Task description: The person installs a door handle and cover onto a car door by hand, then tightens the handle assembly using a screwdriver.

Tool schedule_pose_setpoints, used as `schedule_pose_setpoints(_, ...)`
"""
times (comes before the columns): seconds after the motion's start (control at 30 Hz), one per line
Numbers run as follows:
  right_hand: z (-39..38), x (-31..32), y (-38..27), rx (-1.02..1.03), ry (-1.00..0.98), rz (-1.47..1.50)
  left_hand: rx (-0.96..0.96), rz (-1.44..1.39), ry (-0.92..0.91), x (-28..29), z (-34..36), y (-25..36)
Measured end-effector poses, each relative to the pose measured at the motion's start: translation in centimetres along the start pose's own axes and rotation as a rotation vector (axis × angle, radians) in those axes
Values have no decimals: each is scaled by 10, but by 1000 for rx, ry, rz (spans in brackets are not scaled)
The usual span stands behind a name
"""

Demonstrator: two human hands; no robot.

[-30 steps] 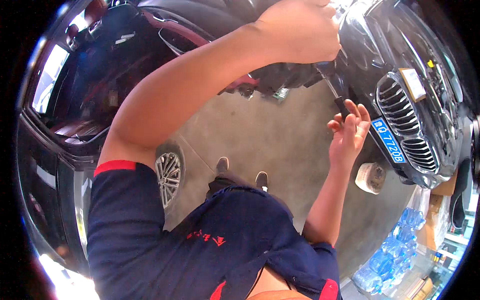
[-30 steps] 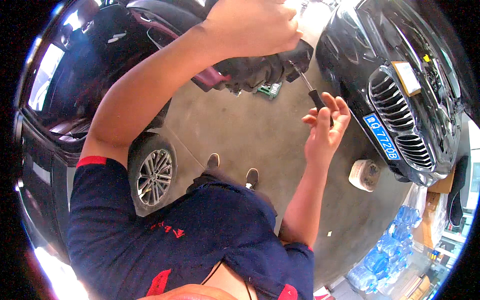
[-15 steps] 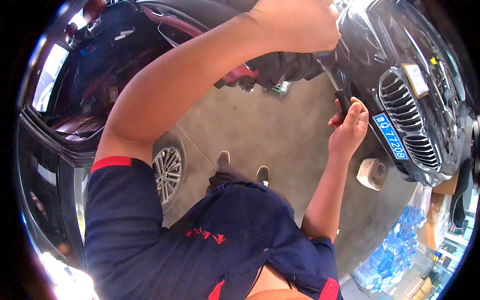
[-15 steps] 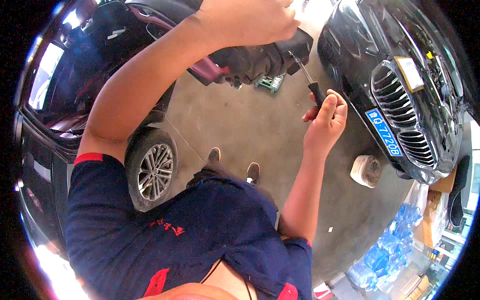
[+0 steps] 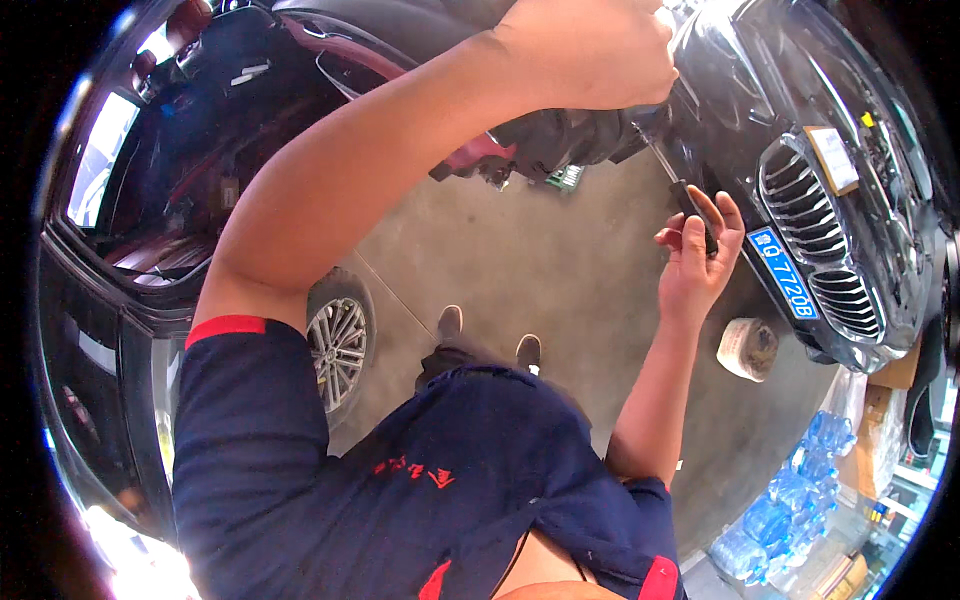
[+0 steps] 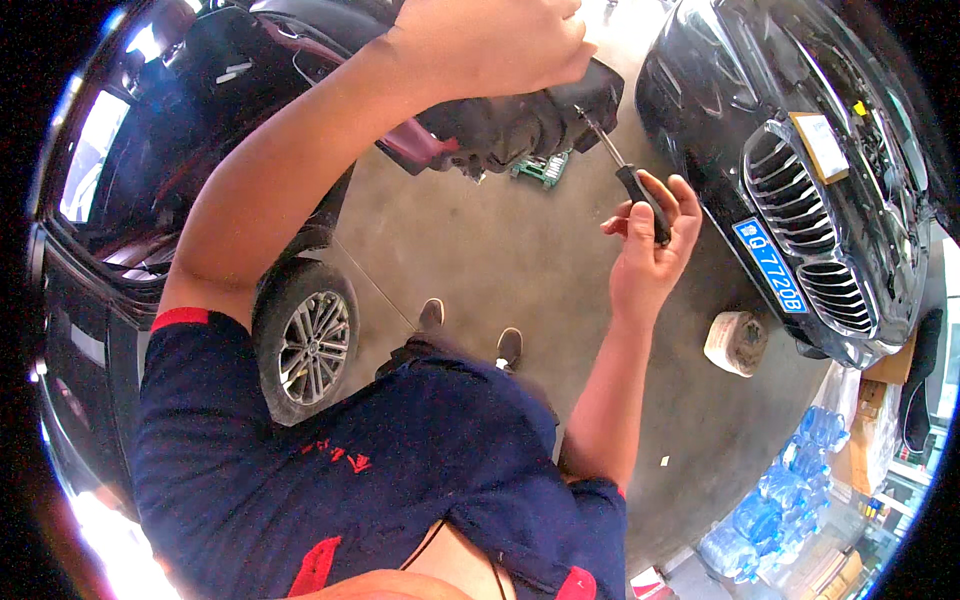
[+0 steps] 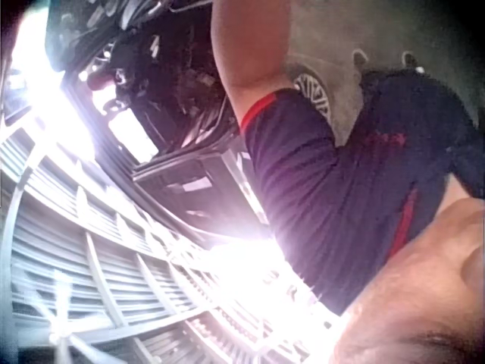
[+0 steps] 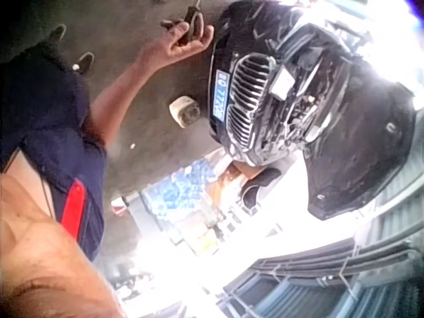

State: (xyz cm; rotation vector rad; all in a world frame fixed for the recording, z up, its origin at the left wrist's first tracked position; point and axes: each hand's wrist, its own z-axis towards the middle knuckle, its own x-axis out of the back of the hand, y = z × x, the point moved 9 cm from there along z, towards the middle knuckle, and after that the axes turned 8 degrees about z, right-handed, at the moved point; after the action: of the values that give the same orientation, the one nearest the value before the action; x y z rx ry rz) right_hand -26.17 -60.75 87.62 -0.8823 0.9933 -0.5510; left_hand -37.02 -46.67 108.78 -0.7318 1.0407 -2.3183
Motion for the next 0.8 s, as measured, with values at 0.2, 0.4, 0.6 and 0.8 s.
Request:
schedule_pose_setpoints(0.2, 1, 8, 12, -158, 29, -85, -36, -130, -217, -7, -4, -1)
schedule_pose_setpoints(0.4, 7, 11, 9, -84, -81, -132, -45, -132, -267, -6, -2, -2)
schedule_pose_setpoints(0.6, 0, -1, -7, 108, 1, -116, -26, -91, -172, -4, -2, -1)
schedule_pose_setpoints(0.8, 1, -2, 11, -163, 15, -46, -37, -116, -234, -7, -5, 0)
